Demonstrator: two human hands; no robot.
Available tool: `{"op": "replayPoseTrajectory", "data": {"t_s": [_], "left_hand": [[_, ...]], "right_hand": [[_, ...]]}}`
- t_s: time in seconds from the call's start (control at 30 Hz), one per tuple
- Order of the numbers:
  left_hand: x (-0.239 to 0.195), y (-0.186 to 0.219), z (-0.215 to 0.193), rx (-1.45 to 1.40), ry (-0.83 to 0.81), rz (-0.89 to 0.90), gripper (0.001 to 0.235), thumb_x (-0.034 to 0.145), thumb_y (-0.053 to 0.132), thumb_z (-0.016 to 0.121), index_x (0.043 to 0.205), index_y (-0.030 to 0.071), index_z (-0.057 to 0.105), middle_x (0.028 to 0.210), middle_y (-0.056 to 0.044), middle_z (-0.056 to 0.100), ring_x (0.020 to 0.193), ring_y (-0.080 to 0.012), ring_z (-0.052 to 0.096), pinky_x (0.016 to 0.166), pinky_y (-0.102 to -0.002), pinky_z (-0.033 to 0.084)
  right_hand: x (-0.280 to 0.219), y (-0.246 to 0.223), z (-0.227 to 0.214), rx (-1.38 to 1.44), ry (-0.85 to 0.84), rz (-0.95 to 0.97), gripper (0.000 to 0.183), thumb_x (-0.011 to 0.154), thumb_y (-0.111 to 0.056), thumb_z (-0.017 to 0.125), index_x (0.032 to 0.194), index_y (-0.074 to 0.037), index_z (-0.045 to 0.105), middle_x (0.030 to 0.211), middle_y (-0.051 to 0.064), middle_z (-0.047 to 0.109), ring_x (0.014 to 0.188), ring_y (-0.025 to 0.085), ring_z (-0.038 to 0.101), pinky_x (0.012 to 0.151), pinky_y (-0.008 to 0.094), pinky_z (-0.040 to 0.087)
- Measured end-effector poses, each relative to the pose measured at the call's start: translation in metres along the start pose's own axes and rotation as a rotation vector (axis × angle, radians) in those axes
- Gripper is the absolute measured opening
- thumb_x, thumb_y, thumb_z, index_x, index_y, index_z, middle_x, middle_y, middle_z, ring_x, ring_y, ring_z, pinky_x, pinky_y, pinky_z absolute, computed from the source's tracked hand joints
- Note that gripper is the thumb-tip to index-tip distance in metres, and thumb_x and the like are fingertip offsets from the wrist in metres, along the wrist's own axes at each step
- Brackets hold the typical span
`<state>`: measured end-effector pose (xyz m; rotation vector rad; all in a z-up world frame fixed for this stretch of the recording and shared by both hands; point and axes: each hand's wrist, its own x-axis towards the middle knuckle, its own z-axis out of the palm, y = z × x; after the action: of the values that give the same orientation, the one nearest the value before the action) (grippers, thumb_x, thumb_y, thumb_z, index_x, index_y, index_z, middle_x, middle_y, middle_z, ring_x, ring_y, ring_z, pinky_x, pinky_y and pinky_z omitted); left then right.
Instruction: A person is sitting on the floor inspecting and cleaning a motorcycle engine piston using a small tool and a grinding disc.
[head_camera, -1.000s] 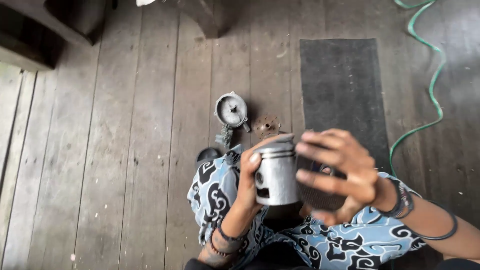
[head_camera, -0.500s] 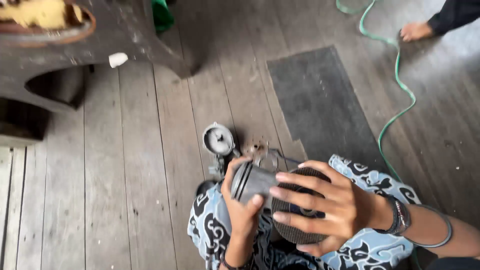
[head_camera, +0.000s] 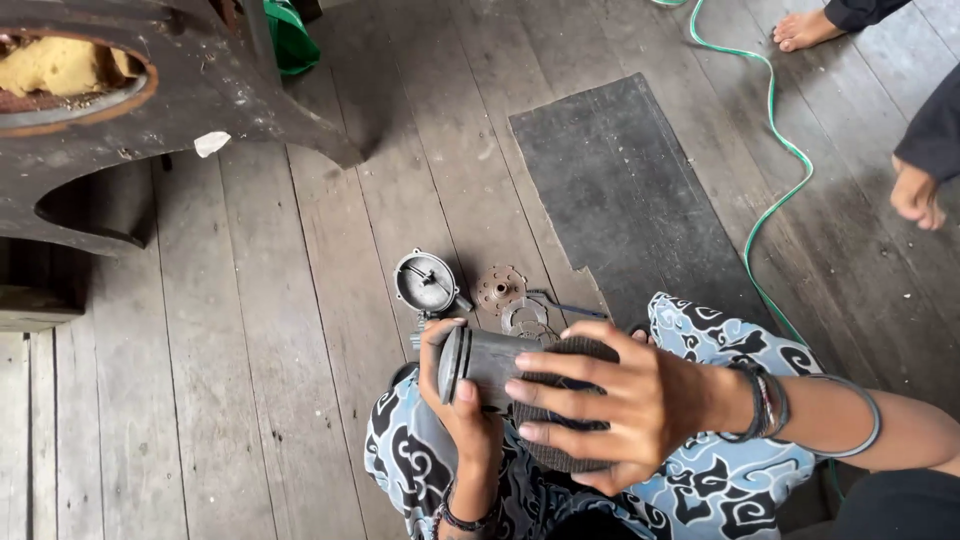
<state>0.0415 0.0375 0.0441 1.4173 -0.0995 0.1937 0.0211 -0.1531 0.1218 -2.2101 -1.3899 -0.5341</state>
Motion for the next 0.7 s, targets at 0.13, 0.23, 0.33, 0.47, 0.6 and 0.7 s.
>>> {"op": "replayPoseTrajectory", "data": {"t_s": [0.13, 0.23, 0.33, 0.47, 0.6, 0.7], "left_hand": [[0.0, -0.008, 0.0, -0.086, -0.022, -0.021, 0.082, 0.079, 0.075, 0.054, 0.117, 0.003, 0.056, 0.112, -0.011, 0.052, 0.103, -0.0248, 0.051, 0.09, -0.04, 0.042], [-0.002, -0.019, -0.001, -0.185, -0.076, -0.046, 0.079, 0.084, 0.073, 0.051, 0.117, 0.001, 0.057, 0.116, -0.012, 0.054, 0.108, -0.0258, 0.053, 0.096, -0.039, 0.041], [-0.006, -0.039, -0.005, -0.738, -0.15, -0.473, 0.07, 0.091, 0.056, 0.043, 0.135, 0.004, 0.054, 0.127, -0.017, 0.061, 0.121, -0.0313, 0.057, 0.102, -0.047, 0.044], [0.006, -0.019, -0.003, -1.196, -0.065, -0.743, 0.067, 0.097, 0.06, 0.046, 0.129, 0.001, 0.054, 0.108, -0.014, 0.062, 0.094, -0.021, 0.062, 0.072, -0.03, 0.055], [0.003, -0.016, -0.002, -0.999, 0.0, -0.611, 0.065, 0.099, 0.06, 0.043, 0.136, 0.008, 0.055, 0.12, -0.016, 0.062, 0.09, -0.0173, 0.059, 0.044, -0.022, 0.045], [-0.003, -0.017, 0.0, -1.035, -0.074, -0.644, 0.056, 0.103, 0.057, 0.046, 0.133, 0.011, 0.06, 0.111, -0.009, 0.068, 0.079, -0.014, 0.058, 0.052, -0.026, 0.037]], "right_hand": [[-0.002, 0.021, -0.004, -0.043, 0.058, 0.066, 0.048, 0.09, -0.049, 0.053, 0.119, -0.015, 0.07, 0.139, 0.017, 0.06, 0.125, 0.038, 0.064, 0.093, 0.062, 0.051], [0.007, 0.024, -0.009, 0.113, 0.1, 0.099, 0.049, 0.076, -0.04, 0.066, 0.113, -0.009, 0.073, 0.13, 0.02, 0.065, 0.117, 0.042, 0.067, 0.092, 0.06, 0.05], [0.001, 0.03, -0.001, 0.193, 0.12, 0.128, 0.051, 0.083, -0.047, 0.06, 0.123, -0.016, 0.069, 0.14, 0.019, 0.06, 0.128, 0.042, 0.062, 0.097, 0.059, 0.052], [0.001, 0.04, -0.016, 0.097, 0.156, 0.164, 0.057, 0.072, -0.047, 0.066, 0.116, -0.01, 0.071, 0.129, 0.019, 0.067, 0.121, 0.041, 0.065, 0.096, 0.058, 0.052], [-0.002, 0.031, -0.017, 0.085, 0.215, 0.179, 0.056, 0.075, -0.046, 0.065, 0.115, -0.008, 0.069, 0.13, 0.02, 0.064, 0.124, 0.042, 0.064, 0.099, 0.061, 0.052], [-0.009, 0.028, -0.007, 0.025, 0.191, 0.169, 0.053, 0.083, -0.05, 0.066, 0.119, -0.011, 0.068, 0.136, 0.017, 0.06, 0.128, 0.039, 0.06, 0.107, 0.064, 0.048]]}}
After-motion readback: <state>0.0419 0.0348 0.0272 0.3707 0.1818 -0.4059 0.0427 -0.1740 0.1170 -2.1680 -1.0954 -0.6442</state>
